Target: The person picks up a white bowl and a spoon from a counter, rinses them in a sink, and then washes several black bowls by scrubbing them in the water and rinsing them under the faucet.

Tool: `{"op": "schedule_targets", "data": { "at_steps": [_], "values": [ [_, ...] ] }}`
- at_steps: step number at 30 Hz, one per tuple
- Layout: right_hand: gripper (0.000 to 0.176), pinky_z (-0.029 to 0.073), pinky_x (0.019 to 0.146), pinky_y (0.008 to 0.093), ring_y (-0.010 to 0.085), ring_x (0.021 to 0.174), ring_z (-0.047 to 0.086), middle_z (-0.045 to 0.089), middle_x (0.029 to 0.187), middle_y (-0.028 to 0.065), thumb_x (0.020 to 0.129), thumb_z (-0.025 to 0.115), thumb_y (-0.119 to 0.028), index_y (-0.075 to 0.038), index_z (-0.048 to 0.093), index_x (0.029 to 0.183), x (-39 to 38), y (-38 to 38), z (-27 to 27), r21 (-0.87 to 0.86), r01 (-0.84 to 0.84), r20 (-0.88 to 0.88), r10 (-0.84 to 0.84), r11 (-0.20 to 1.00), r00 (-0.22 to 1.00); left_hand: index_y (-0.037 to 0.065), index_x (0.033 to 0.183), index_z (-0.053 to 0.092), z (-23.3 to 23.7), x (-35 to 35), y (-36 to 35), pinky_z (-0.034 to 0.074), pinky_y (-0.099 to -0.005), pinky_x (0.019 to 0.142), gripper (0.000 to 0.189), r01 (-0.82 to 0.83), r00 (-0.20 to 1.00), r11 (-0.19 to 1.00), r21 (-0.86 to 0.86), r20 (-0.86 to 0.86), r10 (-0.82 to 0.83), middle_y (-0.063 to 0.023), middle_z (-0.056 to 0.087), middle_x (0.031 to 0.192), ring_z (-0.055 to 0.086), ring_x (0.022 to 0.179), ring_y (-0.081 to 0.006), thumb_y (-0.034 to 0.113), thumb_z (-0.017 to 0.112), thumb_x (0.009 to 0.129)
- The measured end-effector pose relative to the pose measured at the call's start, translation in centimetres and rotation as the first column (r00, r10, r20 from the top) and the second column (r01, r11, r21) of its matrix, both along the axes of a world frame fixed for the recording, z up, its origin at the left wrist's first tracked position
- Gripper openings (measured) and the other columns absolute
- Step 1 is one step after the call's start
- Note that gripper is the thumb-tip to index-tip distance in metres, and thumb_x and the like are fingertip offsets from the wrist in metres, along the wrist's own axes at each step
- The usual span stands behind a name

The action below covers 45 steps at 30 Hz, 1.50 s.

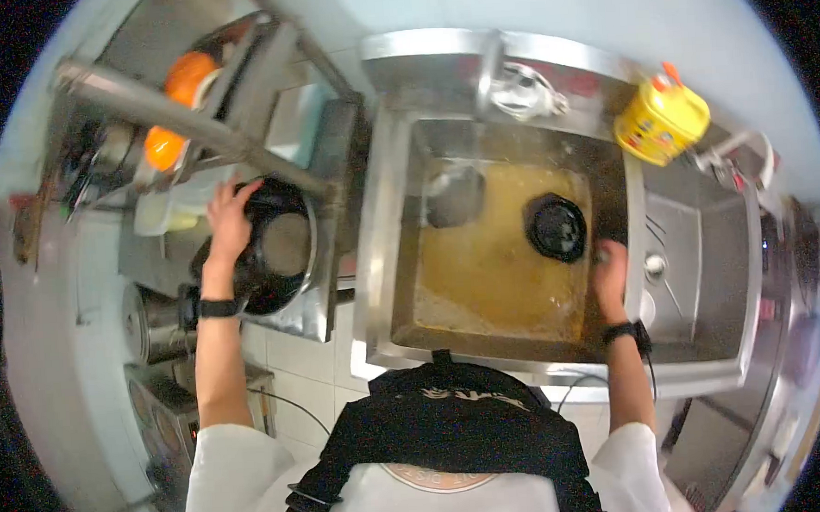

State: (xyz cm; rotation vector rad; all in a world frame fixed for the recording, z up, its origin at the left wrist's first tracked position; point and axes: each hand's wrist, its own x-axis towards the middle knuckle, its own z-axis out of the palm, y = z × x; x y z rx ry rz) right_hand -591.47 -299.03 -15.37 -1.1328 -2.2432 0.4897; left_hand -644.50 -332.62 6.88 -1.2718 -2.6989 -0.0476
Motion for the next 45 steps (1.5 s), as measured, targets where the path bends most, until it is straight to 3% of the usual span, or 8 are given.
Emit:
{"op": "schedule_targets", "data": {
  "at_steps": [9,12,16,20,30,39,41,45],
  "values": [
    [0.020,0.045,0.062,0.0339,0.0239,0.071,0.059,0.062,0.077,0.0125,0.071,0.054,-0.010,0.001,0.061,0.086,-8.6,-1.8,-10.9,-0.786,0.435,0.282,-0.371,0.439,0.885,0.001,0.097,0.057,1.8,9.5,5.0,0.033,-0.0360,0.092,0.041,0.134,0.975,0.852,0.507,0.088,-0.206,-0.0146,0.054,0.108,0.047,0.106,-0.0294,-0.012,0.037,0.064],
    [0.030,0.046,0.074,0.0403,0.0312,0.090,0.057,0.061,0.094,0.0170,0.076,0.056,-0.019,0.003,0.057,0.096,-4.1,1.6,-27.0,-0.484,0.349,0.857,0.353,0.803,0.375,0.000,0.080,0.058,-1.6,14.5,4.9,0.041,-0.0354,0.082,0.023,0.004,0.860,0.834,0.551,0.424,-0.284,-0.0139,0.058,0.092,0.055,0.089,-0.0268,-0.007,0.040,0.067],
    [0.017,0.045,0.067,0.0389,0.0307,0.081,0.059,0.061,0.085,0.0192,0.075,0.051,-0.009,-0.002,0.063,0.086,-3.5,2.1,-25.1,-0.519,0.668,0.693,-0.194,0.534,0.694,0.002,0.083,0.062,-6.1,20.0,6.8,0.044,-0.0291,0.074,0.031,-0.043,0.544,0.932,0.359,0.791,-0.280,-0.0117,0.061,0.084,0.058,0.083,-0.0226,-0.013,0.038,0.070],
    [0.026,0.046,0.070,0.0373,0.0317,0.080,0.059,0.061,0.085,0.0178,0.074,0.052,-0.007,-0.006,0.059,0.100,-1.4,1.9,-31.1,-0.399,0.400,0.571,-0.118,0.825,0.812,0.001,0.083,0.062,-9.8,22.7,8.0,0.044,-0.0272,0.074,0.033,-0.112,0.354,0.960,0.257,0.913,-0.203,-0.0112,0.059,0.085,0.057,0.083,-0.0215,-0.014,0.036,0.069],
    [0.024,0.043,0.064,0.0279,0.0167,0.070,0.055,0.060,0.079,0.0072,0.070,0.058,-0.005,0.001,0.056,0.093,-11.1,3.7,-10.0,-0.886,0.207,-0.142,-0.668,0.415,0.731,0.000,0.096,0.057,-15.0,22.4,10.7,0.041,-0.0263,0.082,0.027,-0.130,0.170,0.975,0.180,0.973,-0.157,-0.0103,0.058,0.095,0.055,0.094,-0.0182,-0.008,0.039,0.078],
    [0.031,0.041,0.075,0.0255,0.0145,0.081,0.055,0.059,0.090,0.0041,0.070,0.061,-0.009,0.001,0.054,0.098,-12.9,0.8,4.3,-0.887,-0.356,-0.433,-0.264,0.293,0.862,0.002,0.124,0.035,-20.7,18.9,19.4,0.036,-0.0368,0.092,0.042,-0.464,0.205,0.864,0.195,0.973,-0.110,-0.0084,0.045,0.121,0.041,0.114,-0.0189,0.014,0.049,0.086],
    [0.031,0.042,0.076,0.0255,0.0139,0.081,0.056,0.060,0.092,0.0032,0.072,0.060,-0.007,-0.002,0.053,0.101,-13.4,0.5,9.4,-0.862,-0.480,-0.501,-0.139,0.162,0.854,0.005,0.123,0.034,-17.2,17.9,19.3,0.042,-0.0381,0.085,0.046,-0.688,-0.409,0.724,-0.041,0.847,-0.340,-0.0078,0.047,0.117,0.045,0.109,-0.0198,0.016,0.054,0.084],
    [0.035,0.041,0.081,0.0320,0.0207,0.088,0.054,0.057,0.101,0.0118,0.073,0.060,-0.014,0.002,0.051,0.103,-14.2,2.2,10.0,-0.866,-0.108,-0.113,0.018,0.489,0.993,0.009,0.116,0.037,-15.3,17.7,18.2,0.049,-0.0332,0.063,0.043,-0.578,-0.349,0.802,0.153,0.842,-0.412,-0.0043,0.054,0.104,0.055,0.089,-0.0155,0.011,0.059,0.079]
  ]
}}
